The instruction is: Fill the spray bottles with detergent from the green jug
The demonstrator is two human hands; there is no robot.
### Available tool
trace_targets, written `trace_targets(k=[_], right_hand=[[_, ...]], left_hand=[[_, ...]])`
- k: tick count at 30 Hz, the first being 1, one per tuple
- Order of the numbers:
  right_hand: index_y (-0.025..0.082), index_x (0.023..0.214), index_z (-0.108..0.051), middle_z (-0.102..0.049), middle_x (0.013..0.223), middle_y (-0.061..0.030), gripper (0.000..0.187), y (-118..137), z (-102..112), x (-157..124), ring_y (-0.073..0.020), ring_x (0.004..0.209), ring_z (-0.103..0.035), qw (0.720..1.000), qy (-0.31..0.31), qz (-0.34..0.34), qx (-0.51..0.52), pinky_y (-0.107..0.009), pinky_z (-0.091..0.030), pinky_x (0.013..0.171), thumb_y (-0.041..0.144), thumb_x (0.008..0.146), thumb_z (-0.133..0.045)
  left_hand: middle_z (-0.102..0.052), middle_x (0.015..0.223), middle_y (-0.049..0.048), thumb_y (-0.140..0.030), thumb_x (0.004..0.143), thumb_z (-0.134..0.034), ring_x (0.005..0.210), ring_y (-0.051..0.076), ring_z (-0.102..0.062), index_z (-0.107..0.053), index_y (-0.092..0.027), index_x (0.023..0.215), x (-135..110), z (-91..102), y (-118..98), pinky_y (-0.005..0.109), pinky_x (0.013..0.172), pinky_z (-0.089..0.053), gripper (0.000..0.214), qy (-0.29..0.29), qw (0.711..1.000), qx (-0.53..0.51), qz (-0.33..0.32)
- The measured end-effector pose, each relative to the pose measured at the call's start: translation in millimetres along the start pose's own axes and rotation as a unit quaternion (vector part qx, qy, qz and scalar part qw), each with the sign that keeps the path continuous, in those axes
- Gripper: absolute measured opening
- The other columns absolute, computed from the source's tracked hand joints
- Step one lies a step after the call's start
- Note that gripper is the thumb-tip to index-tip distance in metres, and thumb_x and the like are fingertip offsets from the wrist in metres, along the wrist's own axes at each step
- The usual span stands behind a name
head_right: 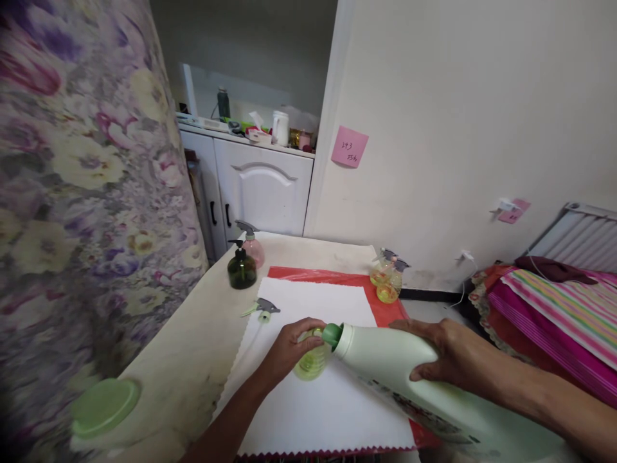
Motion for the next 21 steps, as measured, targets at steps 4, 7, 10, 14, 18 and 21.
trace_targets(k=[4, 7, 10, 14, 18, 21], right_hand=[[0.032, 0.131, -0.054, -0.072, 0.109, 0.0002, 0.06, -2, 2, 1, -0.0223, 0.084, -0.069, 1.0, 0.015, 0.007, -0.012, -0.022, -0.051, 0.069, 0.035, 0.073, -0.072], [0.033, 0.131, -0.052, -0.074, 0.094, 0.0024, 0.06, 0, 4, 0, -0.0198, 0.073, -0.068, 0.999, 0.024, 0.001, -0.04, -0.021, -0.049, 0.062, 0.034, 0.074, -0.071], [0.035, 0.13, -0.053, -0.074, 0.087, 0.0041, 0.058, 3, 5, 1, -0.0191, 0.071, -0.068, 0.998, 0.028, -0.01, -0.061, -0.021, -0.048, 0.061, 0.034, 0.074, -0.071], [0.036, 0.128, -0.055, -0.074, 0.093, 0.0033, 0.056, 8, 8, 2, -0.0197, 0.076, -0.068, 0.997, 0.026, -0.015, -0.07, -0.021, -0.049, 0.065, 0.034, 0.074, -0.07], [0.037, 0.127, -0.056, -0.074, 0.095, 0.0042, 0.056, 11, 11, 2, -0.0189, 0.078, -0.069, 0.997, 0.025, -0.015, -0.069, -0.02, -0.049, 0.066, 0.029, 0.073, -0.071], [0.037, 0.127, -0.056, -0.074, 0.094, 0.0043, 0.055, 12, 12, 2, -0.0185, 0.077, -0.069, 0.997, 0.034, -0.014, -0.064, -0.019, -0.049, 0.064, 0.03, 0.074, -0.07]], left_hand=[[-0.071, 0.096, 0.0037, -0.026, 0.08, -0.065, 0.093, 0.021, -0.063, -0.071, -0.02, 0.096, 0, -0.6, -2, 0.028, 0.084, -0.044, 0.018, 0.004, 1.0, -0.004, -0.008], [-0.071, 0.096, 0.0034, -0.025, 0.08, -0.065, 0.093, 0.021, -0.063, -0.071, -0.02, 0.096, -1, -1.2, -2, 0.027, 0.084, -0.044, 0.017, 0.006, 1.0, -0.008, -0.006], [-0.071, 0.098, 0.0036, -0.025, 0.08, -0.066, 0.094, 0.02, -0.063, -0.071, -0.02, 0.097, -1, -1.3, 0, 0.027, 0.085, -0.044, 0.019, 0.005, 1.0, -0.011, -0.005], [-0.071, 0.096, 0.0036, -0.026, 0.08, -0.067, 0.093, 0.02, -0.063, -0.072, -0.02, 0.097, -1, -1.2, 2, 0.027, 0.084, -0.044, 0.018, 0.002, 1.0, -0.008, -0.008], [-0.071, 0.095, 0.0043, -0.027, 0.08, -0.066, 0.092, 0.02, -0.063, -0.072, -0.019, 0.096, 0, -1.5, 1, 0.027, 0.083, -0.044, 0.018, -0.002, 1.0, -0.003, -0.008], [-0.07, 0.095, 0.0042, -0.027, 0.081, -0.065, 0.091, 0.02, -0.063, -0.071, -0.019, 0.096, 0, -1.8, 0, 0.027, 0.083, -0.044, 0.018, -0.002, 1.0, -0.001, -0.011]])
Point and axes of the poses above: each hand's wrist, its own x-axis towards the middle knuckle, its own z-axis out of the back of the hand, y = z × x, the point moved 6 cm from there along x, towards the middle knuckle
